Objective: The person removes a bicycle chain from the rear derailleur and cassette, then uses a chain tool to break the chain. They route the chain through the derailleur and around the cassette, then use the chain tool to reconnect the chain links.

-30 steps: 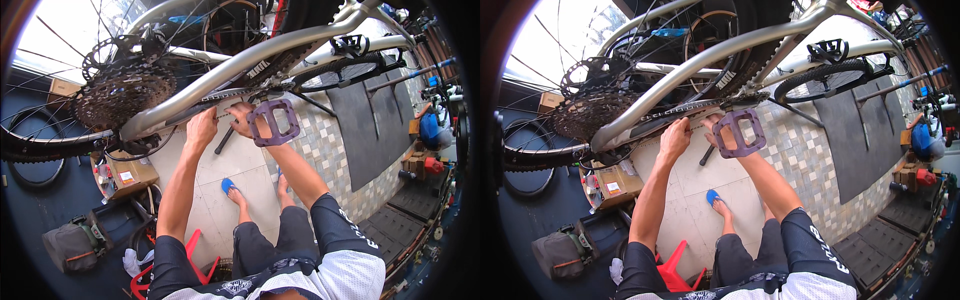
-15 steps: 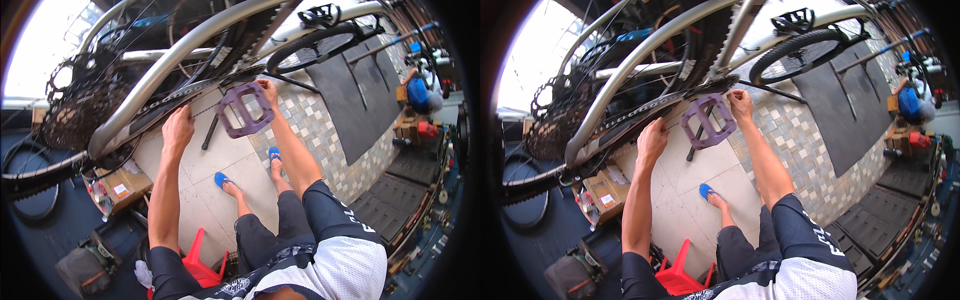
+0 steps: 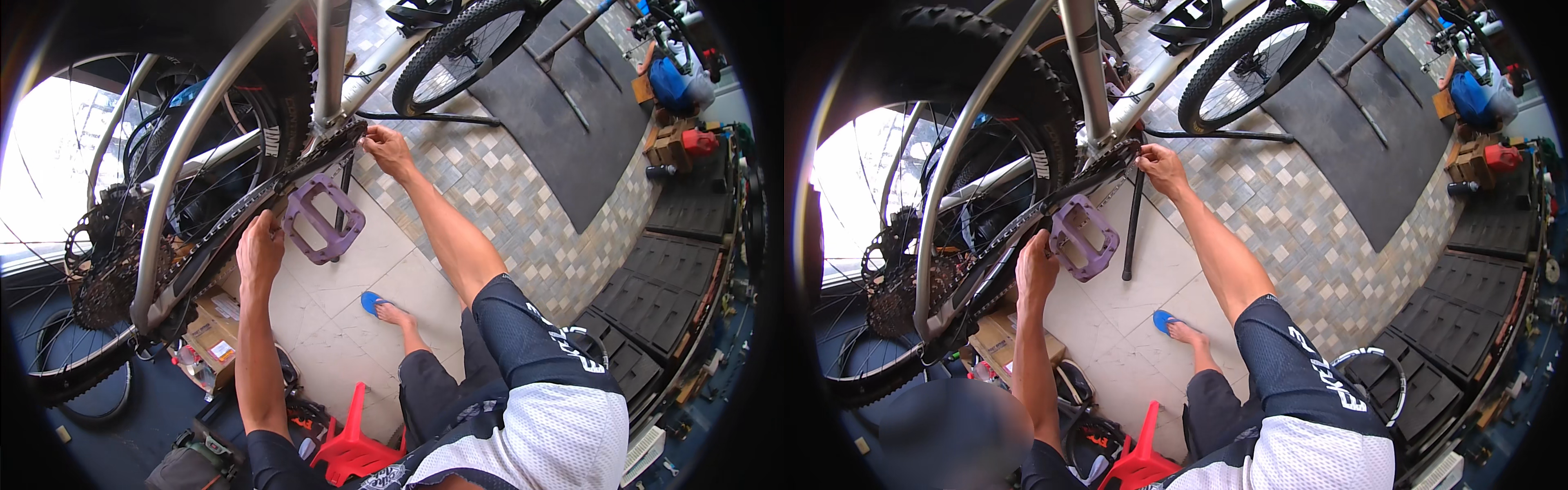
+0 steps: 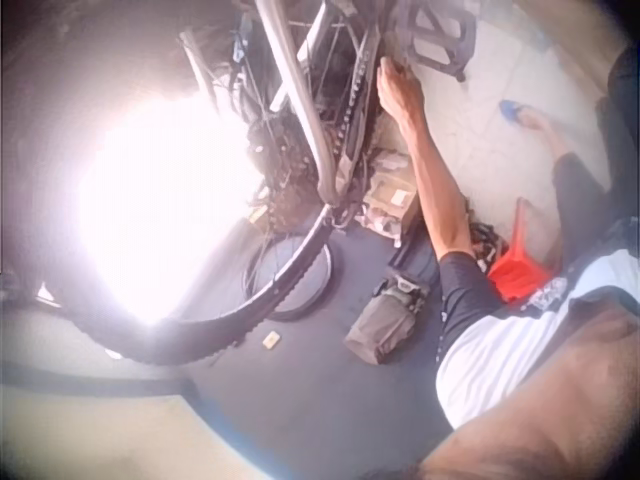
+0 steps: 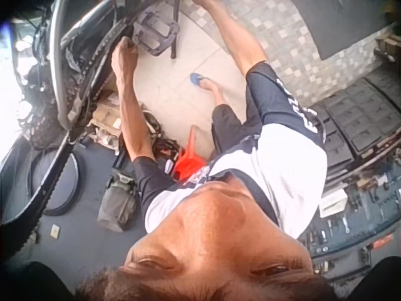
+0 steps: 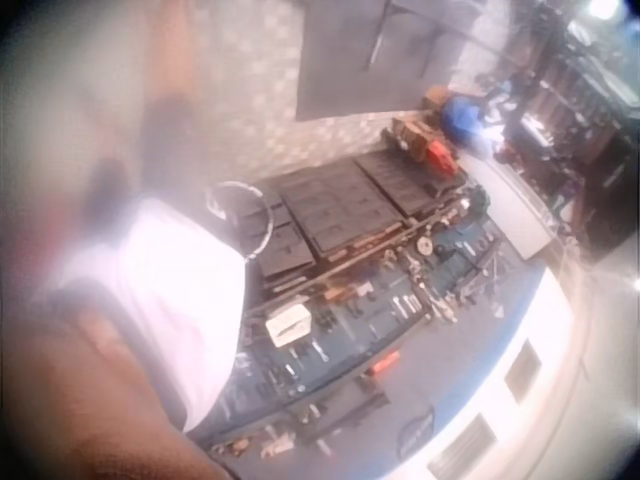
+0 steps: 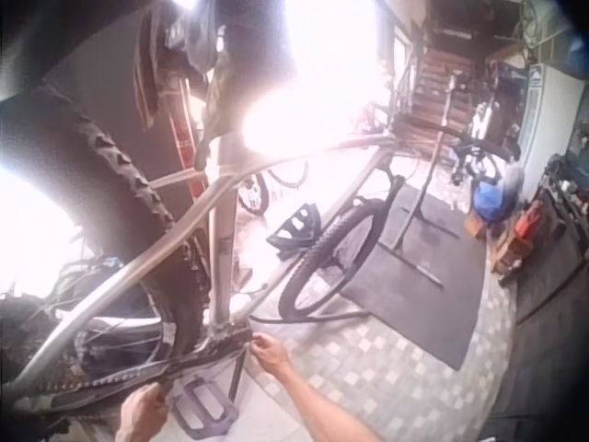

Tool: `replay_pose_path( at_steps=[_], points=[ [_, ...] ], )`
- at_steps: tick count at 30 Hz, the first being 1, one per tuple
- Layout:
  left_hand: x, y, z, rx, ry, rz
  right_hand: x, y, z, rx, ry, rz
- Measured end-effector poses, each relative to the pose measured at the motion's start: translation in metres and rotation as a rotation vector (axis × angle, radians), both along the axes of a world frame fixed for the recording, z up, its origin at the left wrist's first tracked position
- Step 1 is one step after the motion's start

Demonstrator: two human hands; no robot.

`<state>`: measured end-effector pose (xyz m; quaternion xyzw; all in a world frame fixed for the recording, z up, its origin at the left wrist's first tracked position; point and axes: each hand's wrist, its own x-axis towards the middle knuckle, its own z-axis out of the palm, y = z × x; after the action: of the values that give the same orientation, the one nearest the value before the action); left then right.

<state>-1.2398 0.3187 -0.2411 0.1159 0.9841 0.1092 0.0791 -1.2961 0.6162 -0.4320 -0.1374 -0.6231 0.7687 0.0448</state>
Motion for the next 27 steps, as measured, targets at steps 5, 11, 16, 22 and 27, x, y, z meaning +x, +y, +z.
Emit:
replay_pose_path(
  at_steps=[5, 11, 16, 22, 27],
  points=[
    [-0.006, 0.007, -0.002, -0.017, 0.019, -0.004, -0.005, 0.002, -0.015, 0.155, 0.019, 0.011],
    [-0.007, -0.015, -0.004, 0.038, -0.014, 0.033, 0.006, -0.012, 0.001, -0.289, -0.083, 0.127],
    [-0.007, -0.040, -0.002, 0.065, -0.071, 0.120, 0.023, -0.026, 0.024, -0.324, -0.274, 0.257],
    [-0.008, -0.051, -0.007, 0.170, -0.071, 0.152, 0.049, -0.069, 0.034, 0.581, 0.060, 0.461],
    [-0.001, -0.052, -0.001, 0.230, -0.051, 0.137, 0.057, -0.123, 0.087, 0.849, 0.492, 0.444]
  ],
)
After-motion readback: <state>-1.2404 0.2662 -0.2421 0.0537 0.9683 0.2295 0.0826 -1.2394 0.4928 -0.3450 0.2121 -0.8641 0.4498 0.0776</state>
